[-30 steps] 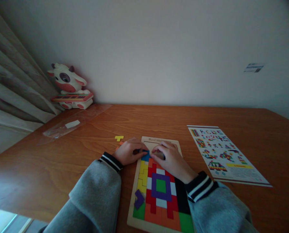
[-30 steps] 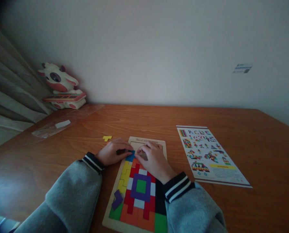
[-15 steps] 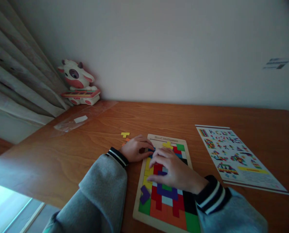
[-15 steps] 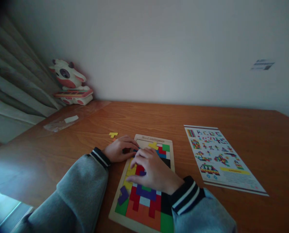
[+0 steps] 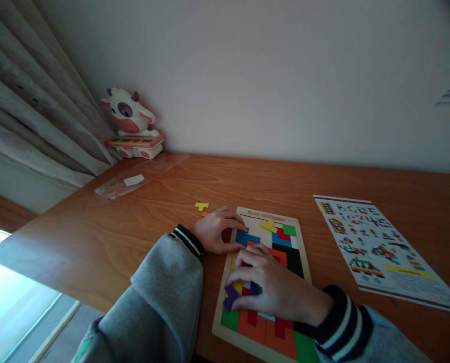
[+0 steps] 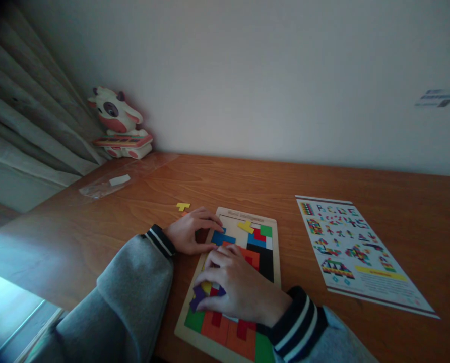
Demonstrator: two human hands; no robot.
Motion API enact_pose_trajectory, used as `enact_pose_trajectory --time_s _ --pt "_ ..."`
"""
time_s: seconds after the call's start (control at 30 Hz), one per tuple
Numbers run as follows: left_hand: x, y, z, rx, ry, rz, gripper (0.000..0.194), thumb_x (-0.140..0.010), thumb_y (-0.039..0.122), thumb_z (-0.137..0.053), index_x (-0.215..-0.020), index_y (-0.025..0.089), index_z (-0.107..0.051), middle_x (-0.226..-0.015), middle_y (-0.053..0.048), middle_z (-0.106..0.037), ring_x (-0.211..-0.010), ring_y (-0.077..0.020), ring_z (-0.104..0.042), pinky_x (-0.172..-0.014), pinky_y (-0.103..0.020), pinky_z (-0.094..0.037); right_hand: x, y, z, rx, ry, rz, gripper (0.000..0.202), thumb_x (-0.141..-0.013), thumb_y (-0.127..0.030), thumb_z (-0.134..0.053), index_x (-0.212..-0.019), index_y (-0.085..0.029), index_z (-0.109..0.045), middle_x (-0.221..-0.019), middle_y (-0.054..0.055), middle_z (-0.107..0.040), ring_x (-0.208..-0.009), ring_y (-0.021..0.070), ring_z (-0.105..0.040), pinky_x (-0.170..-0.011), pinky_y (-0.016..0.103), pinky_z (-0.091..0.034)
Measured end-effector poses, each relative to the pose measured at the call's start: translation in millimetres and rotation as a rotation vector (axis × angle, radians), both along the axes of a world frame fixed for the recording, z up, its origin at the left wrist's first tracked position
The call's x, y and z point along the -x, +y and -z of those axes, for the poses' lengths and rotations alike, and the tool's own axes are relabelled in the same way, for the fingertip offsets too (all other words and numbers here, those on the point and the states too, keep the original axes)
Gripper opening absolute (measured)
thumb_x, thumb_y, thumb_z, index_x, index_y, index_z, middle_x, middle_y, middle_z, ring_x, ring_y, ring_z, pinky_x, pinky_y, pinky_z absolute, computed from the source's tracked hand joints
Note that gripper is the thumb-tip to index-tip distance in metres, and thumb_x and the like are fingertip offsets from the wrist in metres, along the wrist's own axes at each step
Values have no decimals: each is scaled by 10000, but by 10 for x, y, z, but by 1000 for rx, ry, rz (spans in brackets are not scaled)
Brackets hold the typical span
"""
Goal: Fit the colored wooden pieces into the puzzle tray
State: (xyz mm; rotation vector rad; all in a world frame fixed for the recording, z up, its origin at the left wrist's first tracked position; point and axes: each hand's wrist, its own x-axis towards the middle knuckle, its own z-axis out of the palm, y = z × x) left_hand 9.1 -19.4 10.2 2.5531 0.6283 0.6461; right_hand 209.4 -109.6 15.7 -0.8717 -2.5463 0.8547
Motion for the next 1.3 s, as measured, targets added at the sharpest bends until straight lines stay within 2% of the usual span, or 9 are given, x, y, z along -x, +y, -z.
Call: enact_pose_trajectory --time_s 0.27,0.47,0.67,0.9,1.3 --pt "114 -139 -113 -13 92 15 680 -633 474 -808 -1242 231 -625 -1303 -140 -571 -1147 -335 -521 -1018 -495 -394 -53 -69 -110 67 44 -1 261 -717 -430 -790 -894 -269 -685 -937 -18 -633 -938 187 -569 -999 419 -302" --pt "130 -209 -93 -11 149 65 919 -535 648 -806 -1325 250 -555 -1397 -143 -499 -1230 -375 -462 -1049 -547 -351 -125 -60 -130 84 69 -1 309 -748 -477 -764 -928 -246 -666 -917 -16 -643 -921 177 -564 -979 402 -309" --pt "138 -186 -72 3 154 70 831 -592 656 -771 -1292 251 -578 -1370 -118 -539 -1219 -349 -484 -1043 -505 -374 -100 -83 -51 81 21 122 202 -849 -432 -683 -903 -244 -635 -938 -13 -632 -982 196 -541 -967 407 -304" --pt "149 -186 -90 -9 173 54 713 -639 611 -762 -1229 237 -616 -1390 -103 -532 -1227 -335 -485 -1047 -494 -371 -25 -97 -24 28 -3 201 296 -790 -483 -727 -908 -244 -599 -946 -5 -607 -969 224 -523 -883 403 -332" --pt "151 -178 -79 -20 186 34 764 -612 633 -772 -1245 234 -618 -1431 -137 -482 -1275 -360 -461 -1065 -528 -364 -5 -60 55 1 -12 251 312 -731 -484 -777 -883 -261 -620 -932 -8 -600 -951 233 -533 -857 412 -346"
